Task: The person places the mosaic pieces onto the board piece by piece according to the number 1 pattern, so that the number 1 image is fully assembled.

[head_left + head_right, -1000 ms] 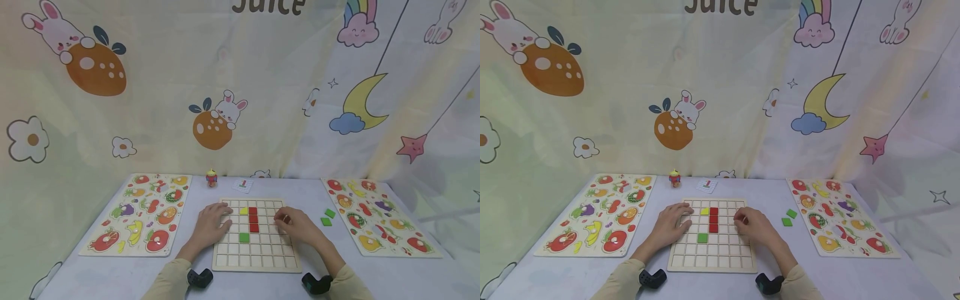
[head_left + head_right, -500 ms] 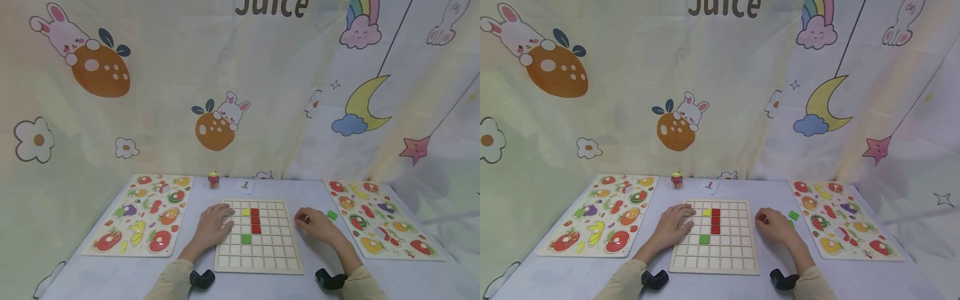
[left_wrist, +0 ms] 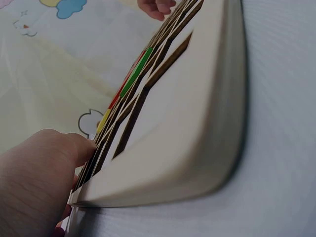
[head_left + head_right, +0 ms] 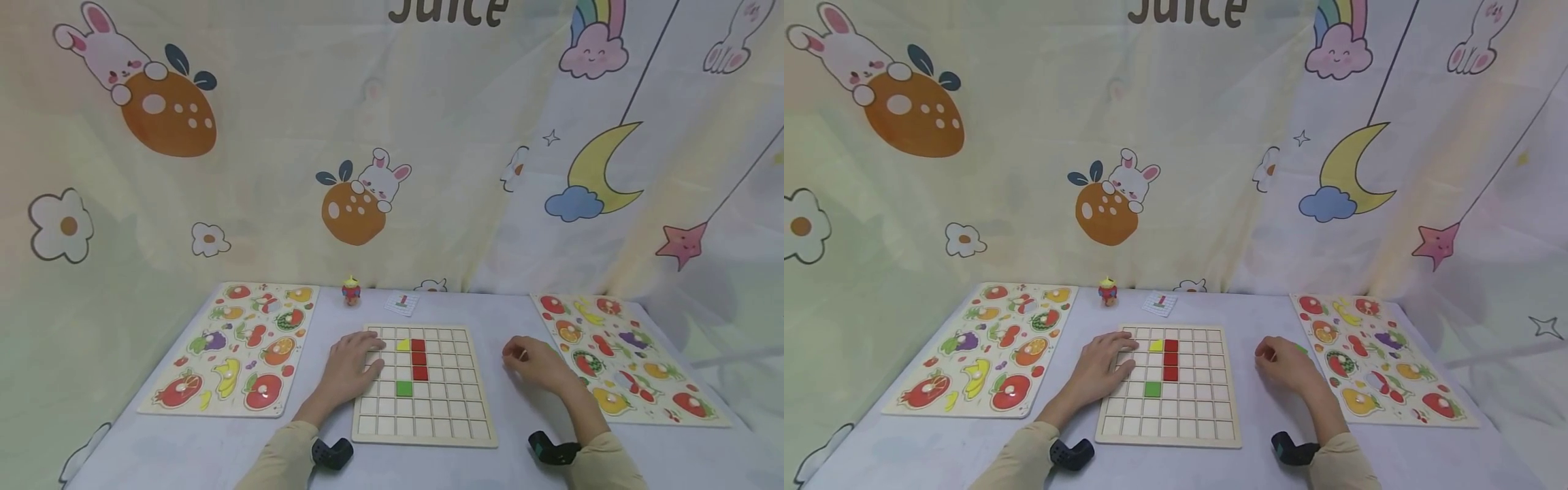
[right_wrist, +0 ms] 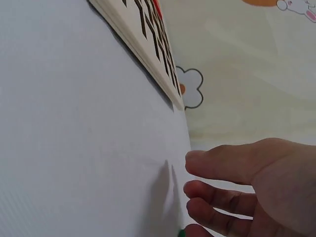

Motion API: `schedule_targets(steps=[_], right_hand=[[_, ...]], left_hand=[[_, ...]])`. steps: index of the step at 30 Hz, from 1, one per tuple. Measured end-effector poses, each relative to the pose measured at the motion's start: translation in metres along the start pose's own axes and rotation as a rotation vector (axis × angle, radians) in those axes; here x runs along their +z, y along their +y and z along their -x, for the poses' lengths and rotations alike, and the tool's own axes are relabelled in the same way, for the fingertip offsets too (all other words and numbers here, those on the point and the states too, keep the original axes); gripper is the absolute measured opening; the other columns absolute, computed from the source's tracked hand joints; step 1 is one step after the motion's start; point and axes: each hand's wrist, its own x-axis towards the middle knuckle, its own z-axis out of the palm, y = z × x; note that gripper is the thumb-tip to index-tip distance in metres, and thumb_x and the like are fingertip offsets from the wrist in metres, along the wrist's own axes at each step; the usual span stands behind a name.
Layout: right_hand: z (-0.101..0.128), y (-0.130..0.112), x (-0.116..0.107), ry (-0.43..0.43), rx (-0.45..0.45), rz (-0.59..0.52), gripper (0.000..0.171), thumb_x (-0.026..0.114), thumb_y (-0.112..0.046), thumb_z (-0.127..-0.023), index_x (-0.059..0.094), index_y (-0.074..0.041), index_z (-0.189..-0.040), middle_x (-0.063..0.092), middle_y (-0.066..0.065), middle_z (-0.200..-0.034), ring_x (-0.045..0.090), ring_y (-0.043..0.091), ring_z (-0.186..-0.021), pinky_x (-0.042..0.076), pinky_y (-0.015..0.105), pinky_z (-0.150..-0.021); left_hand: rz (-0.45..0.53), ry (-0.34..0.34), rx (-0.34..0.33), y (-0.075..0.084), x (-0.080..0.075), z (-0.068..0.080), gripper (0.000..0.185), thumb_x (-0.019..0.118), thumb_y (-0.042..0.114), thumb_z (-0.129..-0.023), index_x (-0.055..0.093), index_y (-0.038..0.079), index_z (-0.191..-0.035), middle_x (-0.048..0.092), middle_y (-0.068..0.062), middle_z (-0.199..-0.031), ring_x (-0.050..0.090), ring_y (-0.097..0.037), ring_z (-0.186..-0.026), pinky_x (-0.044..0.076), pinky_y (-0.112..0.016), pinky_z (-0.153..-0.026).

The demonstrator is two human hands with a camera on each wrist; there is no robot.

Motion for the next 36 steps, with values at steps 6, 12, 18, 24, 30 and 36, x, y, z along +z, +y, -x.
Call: schedule_targets(steps=[6,12,18,24,30,36], right_hand=[[0.003,0.012,-0.009,0.027,0.026,0.049,0.014,0.063,-0.014,-0.085,0.063,-0.006,-0.097,0.061,0.008,-0.09,0.053,0.02,-0.08,0.047,0.032,-0.065],[0.005,0.025,-0.016,0.001,0.02,0.083,0.015,0.064,-0.01,-0.082,0.064,-0.004,-0.096,0.064,0.012,-0.094,0.057,0.023,-0.084,0.05,0.041,-0.071],[0.006,0.03,-0.02,-0.037,0.045,0.077,0.021,0.06,-0.002,-0.081,0.064,-0.003,-0.102,0.063,0.016,-0.101,0.058,0.028,-0.091,0.05,0.046,-0.076],[0.007,0.035,-0.021,-0.033,0.038,0.066,0.023,0.061,-0.001,-0.081,0.063,-0.002,-0.104,0.064,0.017,-0.1,0.058,0.028,-0.089,0.051,0.045,-0.075],[0.006,0.036,-0.021,0.007,0.047,0.031,0.023,0.065,-0.008,-0.082,0.062,-0.002,-0.104,0.062,0.012,-0.094,0.054,0.023,-0.083,0.049,0.037,-0.068],[0.003,0.033,-0.017,0.074,0.027,-0.006,0.015,0.061,-0.013,-0.088,0.065,-0.005,-0.1,0.064,0.01,-0.097,0.055,0.021,-0.084,0.047,0.032,-0.067]], left_hand=[[0.008,0.002,0.002,0.001,-0.001,0.001,0.027,0.063,0.03,-0.088,0.065,0.021,-0.113,0.056,-0.004,-0.132,0.047,-0.03,-0.126,0.036,-0.053,-0.101],[0.017,-0.001,0.002,0.001,0.0,0.001,0.027,0.063,0.03,-0.088,0.065,0.021,-0.113,0.056,-0.003,-0.132,0.047,-0.029,-0.126,0.036,-0.054,-0.101],[0.004,-0.006,-0.007,0.0,0.0,0.0,0.027,0.063,0.031,-0.088,0.065,0.022,-0.113,0.055,-0.001,-0.133,0.047,-0.028,-0.126,0.036,-0.053,-0.101],[0.014,-0.017,-0.025,0.0,0.0,0.0,0.027,0.062,0.032,-0.088,0.065,0.022,-0.113,0.055,0.0,-0.134,0.046,-0.028,-0.127,0.035,-0.052,-0.103],[0.003,-0.008,-0.01,0.001,-0.001,0.0,0.027,0.062,0.031,-0.088,0.065,0.022,-0.113,0.055,-0.001,-0.133,0.047,-0.028,-0.126,0.036,-0.053,-0.101],[-0.004,-0.004,-0.002,0.001,-0.001,0.0,0.027,0.063,0.032,-0.088,0.064,0.022,-0.113,0.056,-0.002,-0.132,0.047,-0.029,-0.125,0.037,-0.053,-0.1]])
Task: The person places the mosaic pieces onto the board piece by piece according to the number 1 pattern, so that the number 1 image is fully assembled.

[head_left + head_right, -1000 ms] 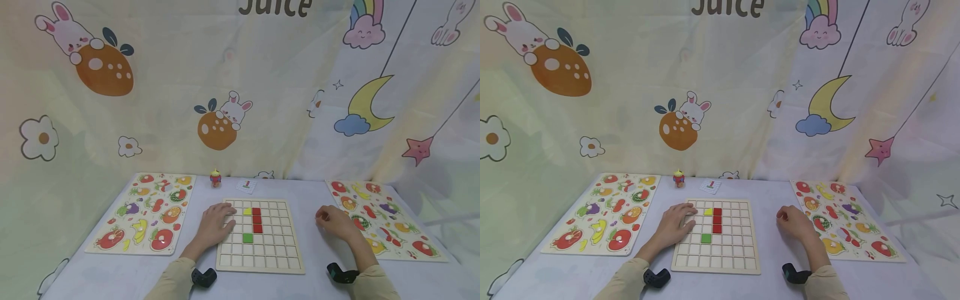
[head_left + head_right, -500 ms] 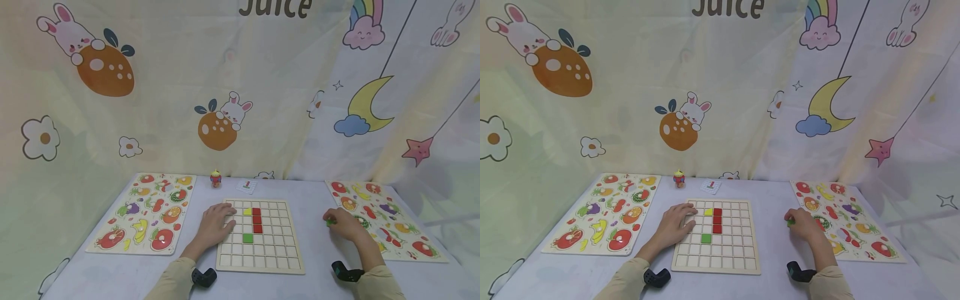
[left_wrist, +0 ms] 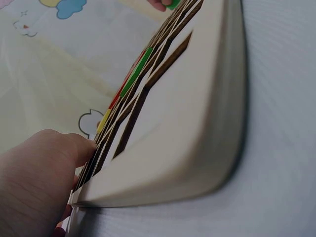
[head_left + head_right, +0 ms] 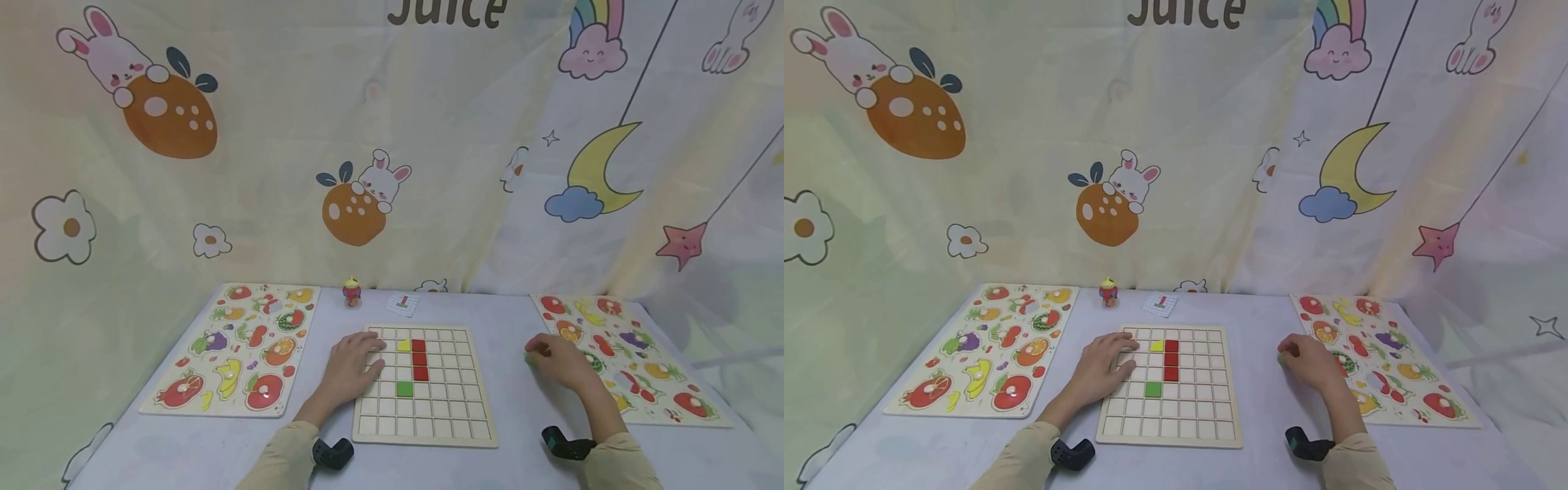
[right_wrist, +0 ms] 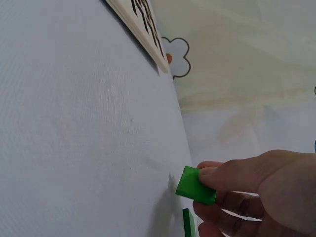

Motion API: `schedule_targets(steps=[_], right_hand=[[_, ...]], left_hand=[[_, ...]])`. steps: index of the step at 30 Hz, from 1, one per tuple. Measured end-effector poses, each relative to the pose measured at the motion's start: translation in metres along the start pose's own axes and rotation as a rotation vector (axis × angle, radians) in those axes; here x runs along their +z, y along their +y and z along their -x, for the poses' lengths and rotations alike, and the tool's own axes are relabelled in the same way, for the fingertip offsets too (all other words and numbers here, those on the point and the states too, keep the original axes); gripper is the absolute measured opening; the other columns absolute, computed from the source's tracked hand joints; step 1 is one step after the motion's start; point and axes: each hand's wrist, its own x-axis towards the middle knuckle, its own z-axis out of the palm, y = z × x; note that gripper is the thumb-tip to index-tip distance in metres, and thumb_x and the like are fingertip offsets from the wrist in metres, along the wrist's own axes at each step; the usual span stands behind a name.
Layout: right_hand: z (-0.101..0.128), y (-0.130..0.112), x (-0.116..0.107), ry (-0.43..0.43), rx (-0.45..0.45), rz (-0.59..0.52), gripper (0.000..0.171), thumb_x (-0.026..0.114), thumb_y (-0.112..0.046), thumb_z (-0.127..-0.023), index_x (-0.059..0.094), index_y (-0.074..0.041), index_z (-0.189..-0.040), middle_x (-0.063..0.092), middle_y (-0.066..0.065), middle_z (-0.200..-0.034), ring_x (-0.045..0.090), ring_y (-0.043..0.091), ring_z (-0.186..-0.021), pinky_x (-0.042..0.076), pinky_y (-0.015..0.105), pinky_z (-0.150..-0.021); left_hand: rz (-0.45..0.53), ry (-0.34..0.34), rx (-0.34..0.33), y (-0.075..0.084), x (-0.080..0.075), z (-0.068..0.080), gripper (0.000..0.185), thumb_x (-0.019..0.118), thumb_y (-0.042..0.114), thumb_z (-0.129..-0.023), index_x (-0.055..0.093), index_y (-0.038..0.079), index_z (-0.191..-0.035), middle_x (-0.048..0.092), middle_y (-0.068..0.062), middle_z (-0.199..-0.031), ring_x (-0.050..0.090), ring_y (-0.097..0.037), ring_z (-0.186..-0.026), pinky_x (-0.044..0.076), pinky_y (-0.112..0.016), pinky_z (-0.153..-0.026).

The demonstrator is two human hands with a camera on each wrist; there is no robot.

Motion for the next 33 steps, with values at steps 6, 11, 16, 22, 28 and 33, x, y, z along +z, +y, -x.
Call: schedule_targets(steps=[6,11,16,22,28,33], right_hand=[[-0.005,-0.007,0.003,0.033,-0.011,-0.1,0.018,0.058,-0.016,-0.092,0.064,-0.006,-0.106,0.067,0.011,-0.104,0.058,0.021,-0.088,0.047,0.027,-0.069],[-0.008,-0.014,0.006,0.018,-0.034,-0.19,0.019,0.059,-0.018,-0.092,0.065,-0.007,-0.106,0.067,0.01,-0.104,0.058,0.019,-0.087,0.047,0.027,-0.068],[-0.01,-0.024,0.014,-0.051,-0.033,-0.291,0.021,0.059,-0.02,-0.092,0.064,-0.007,-0.108,0.067,0.009,-0.104,0.06,0.018,-0.083,0.05,0.028,-0.066],[-0.012,-0.036,0.025,-0.104,-0.085,-0.349,0.019,0.061,-0.018,-0.091,0.064,-0.007,-0.106,0.067,0.009,-0.105,0.06,0.019,-0.081,0.052,0.025,-0.067],[-0.01,-0.045,0.031,-0.122,-0.101,-0.369,0.017,0.062,-0.018,-0.091,0.064,-0.008,-0.105,0.066,0.007,-0.102,0.059,0.019,-0.079,0.05,0.023,-0.066],[-0.01,-0.049,0.037,-0.132,-0.114,-0.381,0.016,0.062,-0.019,-0.09,0.064,-0.01,-0.104,0.065,0.006,-0.101,0.06,0.019,-0.078,0.05,0.024,-0.066]], left_hand=[[-0.01,-0.009,-0.005,-0.001,-0.001,0.0,0.028,0.062,0.032,-0.089,0.064,0.023,-0.114,0.055,-0.002,-0.133,0.047,-0.028,-0.126,0.037,-0.053,-0.101],[-0.007,0.008,0.005,-0.001,0.0,0.001,0.027,0.063,0.03,-0.088,0.064,0.021,-0.113,0.056,-0.003,-0.132,0.048,-0.029,-0.125,0.037,-0.053,-0.1],[0.001,0.002,-0.009,-0.001,0.0,0.001,0.027,0.063,0.031,-0.088,0.064,0.022,-0.113,0.056,-0.002,-0.132,0.047,-0.029,-0.126,0.036,-0.053,-0.101],[0.018,0.001,-0.011,-0.002,0.002,0.0,0.027,0.062,0.032,-0.089,0.064,0.023,-0.114,0.056,-0.001,-0.133,0.047,-0.028,-0.127,0.035,-0.052,-0.102],[0.014,0.006,0.001,-0.001,0.002,0.0,0.027,0.062,0.031,-0.088,0.064,0.022,-0.113,0.056,-0.002,-0.133,0.047,-0.029,-0.126,0.036,-0.053,-0.101],[-0.001,-0.002,-0.004,-0.002,0.002,0.0,0.027,0.062,0.031,-0.088,0.064,0.022,-0.113,0.055,-0.002,-0.133,0.046,-0.028,-0.127,0.036,-0.053,-0.101]])
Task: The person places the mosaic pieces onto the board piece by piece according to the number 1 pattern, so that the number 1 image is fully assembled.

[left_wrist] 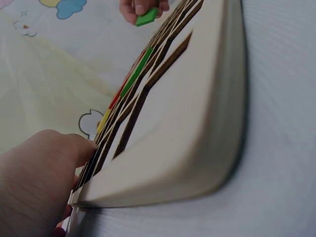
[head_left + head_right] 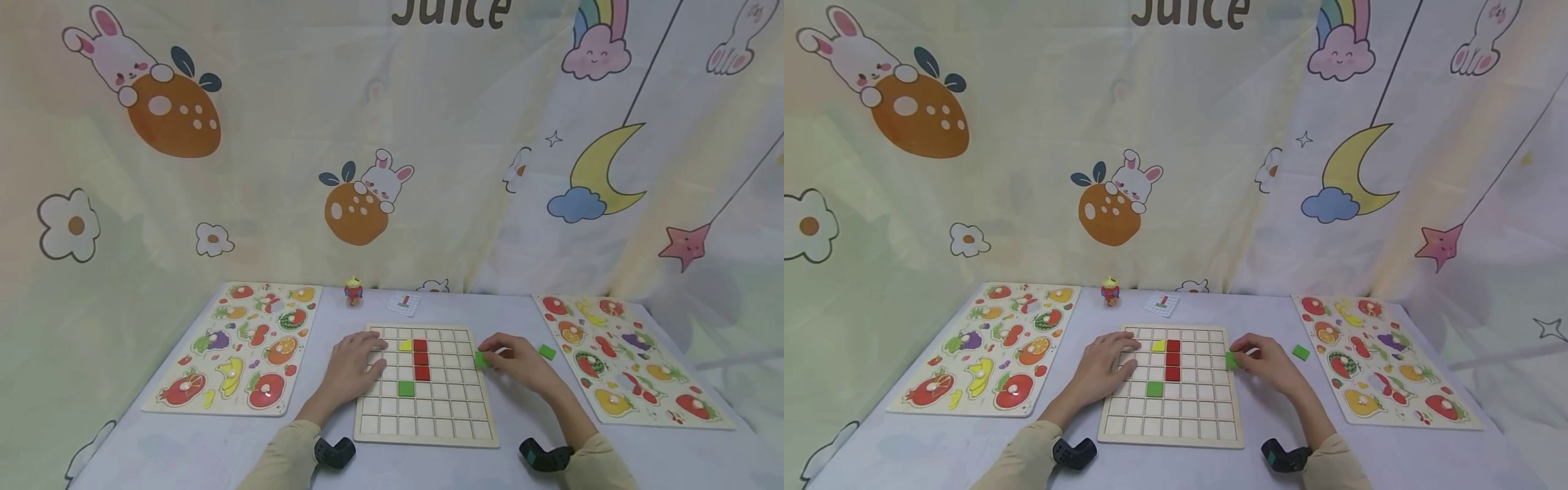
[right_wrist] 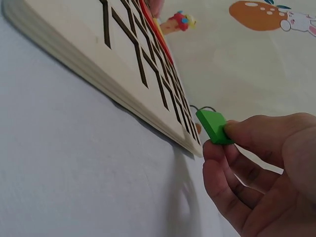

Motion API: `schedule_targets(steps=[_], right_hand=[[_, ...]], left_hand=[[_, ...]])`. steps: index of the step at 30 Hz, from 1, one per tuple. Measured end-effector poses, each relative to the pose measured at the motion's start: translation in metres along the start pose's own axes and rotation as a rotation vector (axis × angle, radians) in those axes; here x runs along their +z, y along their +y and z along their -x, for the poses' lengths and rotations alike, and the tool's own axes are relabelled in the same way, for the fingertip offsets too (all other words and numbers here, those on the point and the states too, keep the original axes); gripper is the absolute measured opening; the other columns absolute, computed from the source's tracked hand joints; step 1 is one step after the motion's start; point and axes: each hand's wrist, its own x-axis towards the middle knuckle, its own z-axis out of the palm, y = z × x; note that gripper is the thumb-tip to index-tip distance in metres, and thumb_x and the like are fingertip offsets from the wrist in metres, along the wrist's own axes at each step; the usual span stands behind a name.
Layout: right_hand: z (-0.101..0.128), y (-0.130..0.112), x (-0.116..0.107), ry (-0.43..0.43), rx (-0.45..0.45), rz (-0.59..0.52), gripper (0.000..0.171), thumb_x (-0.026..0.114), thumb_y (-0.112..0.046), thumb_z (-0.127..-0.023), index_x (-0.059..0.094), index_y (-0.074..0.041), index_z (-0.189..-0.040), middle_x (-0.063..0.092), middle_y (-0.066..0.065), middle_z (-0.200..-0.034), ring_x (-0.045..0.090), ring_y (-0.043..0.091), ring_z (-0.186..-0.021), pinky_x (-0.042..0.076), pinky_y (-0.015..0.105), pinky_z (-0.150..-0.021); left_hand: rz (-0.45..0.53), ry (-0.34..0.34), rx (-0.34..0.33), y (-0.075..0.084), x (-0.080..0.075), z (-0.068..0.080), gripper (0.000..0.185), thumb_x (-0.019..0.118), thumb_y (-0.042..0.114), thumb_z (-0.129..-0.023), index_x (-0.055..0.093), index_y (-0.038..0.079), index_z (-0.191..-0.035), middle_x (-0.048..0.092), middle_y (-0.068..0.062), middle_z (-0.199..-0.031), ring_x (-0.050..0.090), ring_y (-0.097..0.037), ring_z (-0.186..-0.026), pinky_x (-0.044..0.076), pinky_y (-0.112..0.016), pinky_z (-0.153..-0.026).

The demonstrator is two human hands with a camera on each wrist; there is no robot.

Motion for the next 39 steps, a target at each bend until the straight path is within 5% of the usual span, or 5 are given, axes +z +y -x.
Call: schedule_targets(steps=[23,39], right_hand=[[0.003,-0.027,0.029,-0.1,-0.087,-0.023,0.017,0.064,-0.025,-0.089,0.064,-0.014,-0.102,0.064,0.004,-0.103,0.061,0.017,-0.082,0.049,0.023,-0.071],[0.008,-0.044,0.055,-0.167,-0.198,-0.04,0.01,0.062,-0.016,-0.09,0.063,-0.013,-0.1,0.064,0.004,-0.103,0.063,0.013,-0.077,0.05,0.021,-0.071]], left_hand=[[0.003,0.001,-0.001,0.002,-0.001,0.0,0.027,0.062,0.03,-0.088,0.064,0.021,-0.114,0.056,-0.003,-0.132,0.047,-0.029,-0.126,0.036,-0.053,-0.102],[0.01,-0.002,-0.005,0.003,-0.002,0.001,0.027,0.062,0.031,-0.088,0.064,0.021,-0.114,0.056,-0.003,-0.133,0.047,-0.029,-0.126,0.036,-0.053,-0.102]])
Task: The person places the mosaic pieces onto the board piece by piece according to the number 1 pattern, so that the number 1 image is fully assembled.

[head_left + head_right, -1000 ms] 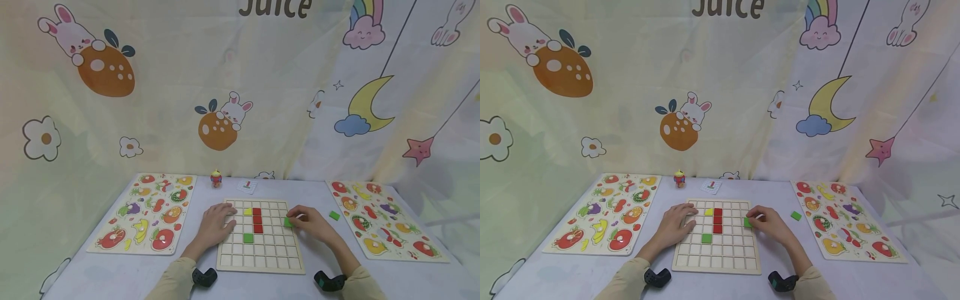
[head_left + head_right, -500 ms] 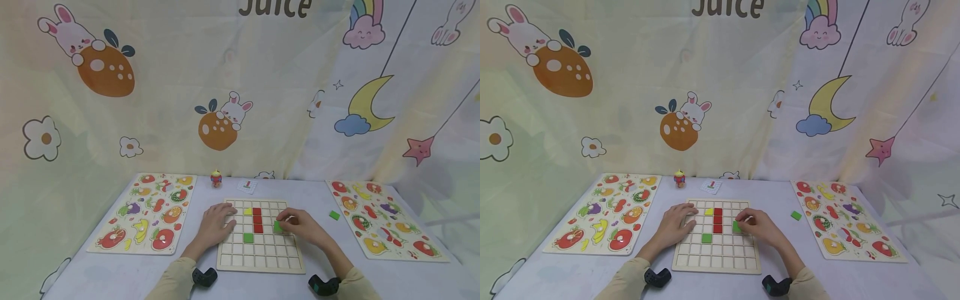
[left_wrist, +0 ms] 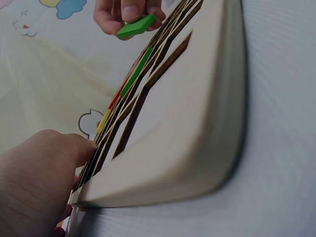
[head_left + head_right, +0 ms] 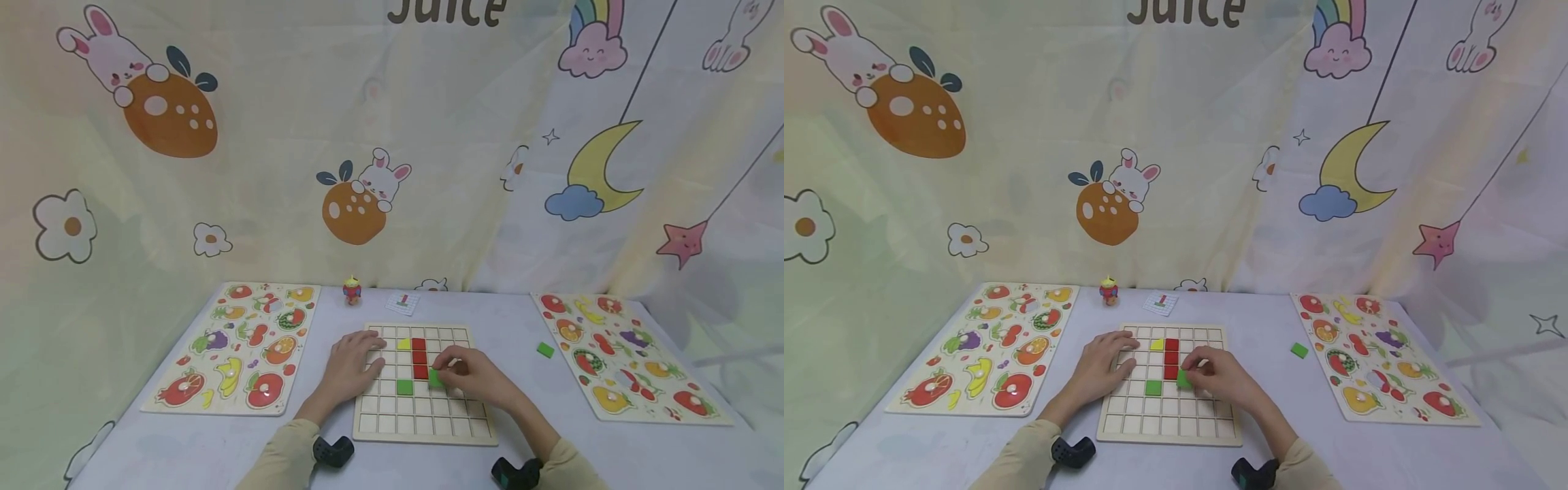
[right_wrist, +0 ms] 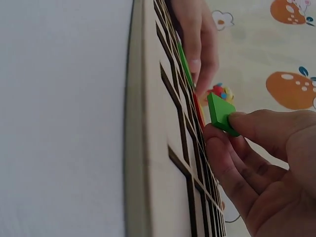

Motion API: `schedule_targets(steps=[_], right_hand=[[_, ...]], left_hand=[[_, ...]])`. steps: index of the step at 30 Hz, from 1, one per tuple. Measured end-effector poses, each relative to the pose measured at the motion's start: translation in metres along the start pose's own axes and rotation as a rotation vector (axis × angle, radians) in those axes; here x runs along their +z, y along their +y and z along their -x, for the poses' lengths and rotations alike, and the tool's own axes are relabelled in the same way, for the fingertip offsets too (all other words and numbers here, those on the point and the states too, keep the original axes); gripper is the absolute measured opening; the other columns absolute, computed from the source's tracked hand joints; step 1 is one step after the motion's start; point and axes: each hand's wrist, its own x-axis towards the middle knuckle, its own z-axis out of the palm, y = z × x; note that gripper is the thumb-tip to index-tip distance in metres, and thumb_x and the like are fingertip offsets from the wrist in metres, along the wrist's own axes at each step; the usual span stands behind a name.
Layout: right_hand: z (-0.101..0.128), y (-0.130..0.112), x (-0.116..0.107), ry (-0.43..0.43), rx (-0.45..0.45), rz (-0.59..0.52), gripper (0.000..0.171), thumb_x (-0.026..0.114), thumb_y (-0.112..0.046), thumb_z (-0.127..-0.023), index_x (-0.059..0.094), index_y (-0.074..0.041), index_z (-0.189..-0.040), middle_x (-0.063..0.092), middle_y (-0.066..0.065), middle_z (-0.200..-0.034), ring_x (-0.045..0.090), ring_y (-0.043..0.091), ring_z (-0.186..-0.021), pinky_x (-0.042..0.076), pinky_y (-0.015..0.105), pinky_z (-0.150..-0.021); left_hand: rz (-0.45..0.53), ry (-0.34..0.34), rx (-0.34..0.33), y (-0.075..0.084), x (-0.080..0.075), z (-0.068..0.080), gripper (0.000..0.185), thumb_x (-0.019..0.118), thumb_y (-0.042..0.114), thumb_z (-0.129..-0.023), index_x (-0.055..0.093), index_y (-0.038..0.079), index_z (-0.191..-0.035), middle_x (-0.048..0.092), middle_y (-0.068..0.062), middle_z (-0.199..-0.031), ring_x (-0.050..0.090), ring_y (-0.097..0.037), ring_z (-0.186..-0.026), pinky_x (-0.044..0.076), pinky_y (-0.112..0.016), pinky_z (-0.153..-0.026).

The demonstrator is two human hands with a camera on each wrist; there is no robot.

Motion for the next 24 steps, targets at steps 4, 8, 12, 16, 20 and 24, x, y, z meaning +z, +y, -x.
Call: schedule_targets(steps=[4,8,12,16,20,24], right_hand=[[-0.001,-0.004,0.007,-0.001,-0.029,-0.009,0.011,0.062,-0.015,-0.09,0.063,-0.014,-0.101,0.063,0.003,-0.105,0.062,0.012,-0.08,0.051,0.021,-0.072],[-0.001,-0.008,0.013,0.016,-0.033,0.027,0.01,0.064,-0.014,-0.089,0.064,-0.015,-0.099,0.064,-0.001,-0.104,0.061,0.01,-0.082,0.051,0.021,-0.072],[-0.001,-0.013,0.017,0.024,-0.026,0.062,0.009,0.064,-0.013,-0.089,0.064,-0.016,-0.097,0.065,-0.003,-0.101,0.06,0.011,-0.082,0.05,0.021,-0.071],[-0.002,-0.016,0.021,0.037,-0.037,0.088,0.009,0.063,-0.012,-0.089,0.065,-0.016,-0.096,0.065,-0.005,-0.099,0.059,0.011,-0.083,0.05,0.021,-0.072],[-0.003,-0.018,0.025,0.061,-0.067,0.145,0.008,0.064,-0.011,-0.088,0.065,-0.016,-0.094,0.064,-0.007,-0.095,0.059,0.008,-0.084,0.05,0.022,-0.073],[-0.002,-0.018,0.029,0.071,-0.06,0.214,0.007,0.065,-0.011,-0.087,0.065,-0.017,-0.092,0.062,-0.009,-0.094,0.058,0.005,-0.083,0.05,0.021,-0.071]], left_hand=[[0.0,-0.003,-0.003,-0.001,0.0,0.0,0.027,0.062,0.031,-0.088,0.064,0.021,-0.113,0.056,-0.003,-0.133,0.047,-0.029,-0.126,0.036,-0.053,-0.102],[-0.004,-0.002,-0.001,-0.001,0.0,0.0,0.027,0.062,0.03,-0.088,0.064,0.021,-0.113,0.056,-0.003,-0.132,0.047,-0.029,-0.126,0.036,-0.053,-0.102],[-0.002,-0.01,-0.007,-0.001,0.0,0.0,0.027,0.061,0.032,-0.089,0.064,0.022,-0.114,0.055,-0.002,-0.133,0.046,-0.028,-0.127,0.035,-0.052,-0.102],[0.007,-0.005,-0.007,-0.001,-0.001,0.0,0.027,0.062,0.032,-0.089,0.064,0.022,-0.114,0.055,-0.002,-0.133,0.046,-0.028,-0.127,0.035,-0.052,-0.103],[0.019,0.009,0.006,0.0,-0.001,0.0,0.027,0.063,0.03,-0.088,0.064,0.021,-0.113,0.056,-0.003,-0.133,0.046,-0.03,-0.126,0.035,-0.054,-0.102],[0.021,0.003,0.008,-0.001,-0.001,0.0,0.027,0.063,0.03,-0.088,0.064,0.021,-0.113,0.056,-0.003,-0.132,0.047,-0.03,-0.126,0.035,-0.054,-0.102]])
